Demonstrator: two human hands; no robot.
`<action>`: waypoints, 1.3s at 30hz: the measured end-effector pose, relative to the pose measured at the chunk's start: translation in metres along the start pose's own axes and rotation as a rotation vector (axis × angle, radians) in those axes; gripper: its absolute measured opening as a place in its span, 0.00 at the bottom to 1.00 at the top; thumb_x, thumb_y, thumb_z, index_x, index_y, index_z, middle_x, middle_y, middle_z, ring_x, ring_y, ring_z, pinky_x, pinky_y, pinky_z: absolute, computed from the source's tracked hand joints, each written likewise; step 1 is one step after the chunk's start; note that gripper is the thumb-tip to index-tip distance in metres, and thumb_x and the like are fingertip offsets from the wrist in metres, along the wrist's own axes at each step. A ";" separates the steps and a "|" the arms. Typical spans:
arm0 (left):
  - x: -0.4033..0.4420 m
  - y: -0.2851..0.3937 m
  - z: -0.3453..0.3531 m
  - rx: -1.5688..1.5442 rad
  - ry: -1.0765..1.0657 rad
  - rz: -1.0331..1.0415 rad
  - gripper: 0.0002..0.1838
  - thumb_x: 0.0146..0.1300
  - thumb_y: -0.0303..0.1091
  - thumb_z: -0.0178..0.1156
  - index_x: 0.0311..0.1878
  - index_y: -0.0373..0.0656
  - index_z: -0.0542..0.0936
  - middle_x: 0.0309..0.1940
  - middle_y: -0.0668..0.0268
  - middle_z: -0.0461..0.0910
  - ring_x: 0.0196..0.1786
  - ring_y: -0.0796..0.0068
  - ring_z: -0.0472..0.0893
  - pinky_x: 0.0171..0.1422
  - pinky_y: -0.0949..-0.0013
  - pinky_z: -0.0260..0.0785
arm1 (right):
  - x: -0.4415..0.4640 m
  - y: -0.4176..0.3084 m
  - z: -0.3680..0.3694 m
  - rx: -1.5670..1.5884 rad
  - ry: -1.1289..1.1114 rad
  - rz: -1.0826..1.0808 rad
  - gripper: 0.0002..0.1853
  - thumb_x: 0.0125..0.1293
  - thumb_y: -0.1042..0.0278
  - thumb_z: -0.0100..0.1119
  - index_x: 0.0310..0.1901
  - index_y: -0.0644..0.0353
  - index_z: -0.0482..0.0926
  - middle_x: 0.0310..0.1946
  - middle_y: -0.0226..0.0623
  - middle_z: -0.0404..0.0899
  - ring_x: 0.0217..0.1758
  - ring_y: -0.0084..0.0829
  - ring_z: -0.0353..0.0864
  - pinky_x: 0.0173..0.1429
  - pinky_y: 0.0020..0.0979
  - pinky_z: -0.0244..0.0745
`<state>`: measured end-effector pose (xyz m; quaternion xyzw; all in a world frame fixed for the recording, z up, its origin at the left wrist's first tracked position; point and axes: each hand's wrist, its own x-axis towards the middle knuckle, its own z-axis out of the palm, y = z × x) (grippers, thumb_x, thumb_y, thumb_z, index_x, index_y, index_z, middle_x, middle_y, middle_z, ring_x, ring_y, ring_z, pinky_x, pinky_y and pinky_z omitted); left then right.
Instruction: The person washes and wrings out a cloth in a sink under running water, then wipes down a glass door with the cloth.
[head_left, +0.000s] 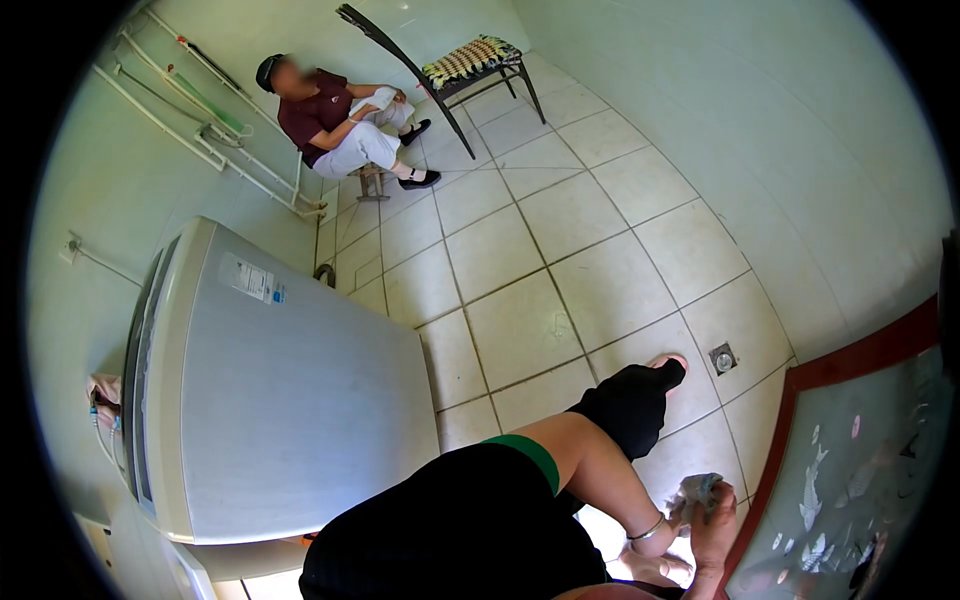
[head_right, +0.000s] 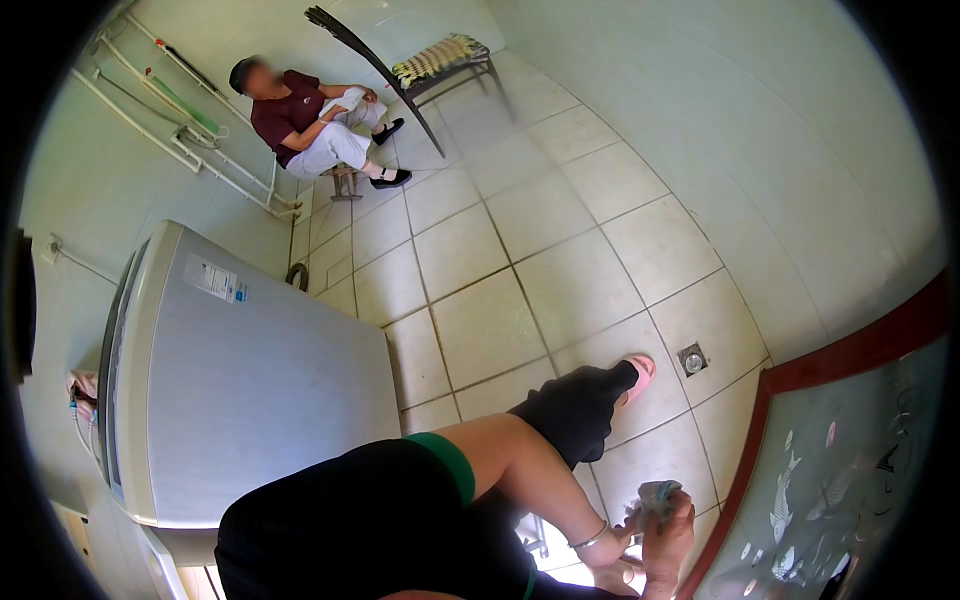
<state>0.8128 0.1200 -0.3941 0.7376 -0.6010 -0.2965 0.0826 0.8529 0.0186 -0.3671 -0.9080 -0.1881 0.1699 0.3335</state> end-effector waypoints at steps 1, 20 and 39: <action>-0.001 0.000 0.000 0.001 0.001 0.002 0.18 0.54 0.49 0.61 0.42 0.47 0.81 0.31 0.61 0.82 0.37 0.67 0.80 0.41 0.59 0.70 | 0.002 -0.001 -0.004 0.023 -0.017 0.015 0.24 0.54 0.76 0.57 0.55 0.64 0.68 0.48 0.52 0.76 0.51 0.52 0.77 0.54 0.41 0.73; -0.005 0.007 0.001 -0.002 -0.011 0.029 0.17 0.52 0.49 0.63 0.37 0.46 0.84 0.27 0.59 0.83 0.34 0.66 0.81 0.39 0.61 0.72 | 0.008 0.005 -0.011 -0.074 0.163 -0.067 0.15 0.57 0.73 0.57 0.47 0.64 0.71 0.41 0.51 0.76 0.43 0.53 0.77 0.47 0.44 0.72; 0.049 -0.076 -0.010 0.253 0.200 -0.220 0.16 0.51 0.51 0.66 0.35 0.50 0.87 0.33 0.64 0.85 0.38 0.57 0.82 0.38 0.46 0.71 | -0.063 0.055 -0.073 -0.157 0.516 0.217 0.31 0.57 0.73 0.59 0.64 0.65 0.64 0.57 0.53 0.72 0.60 0.49 0.73 0.64 0.40 0.67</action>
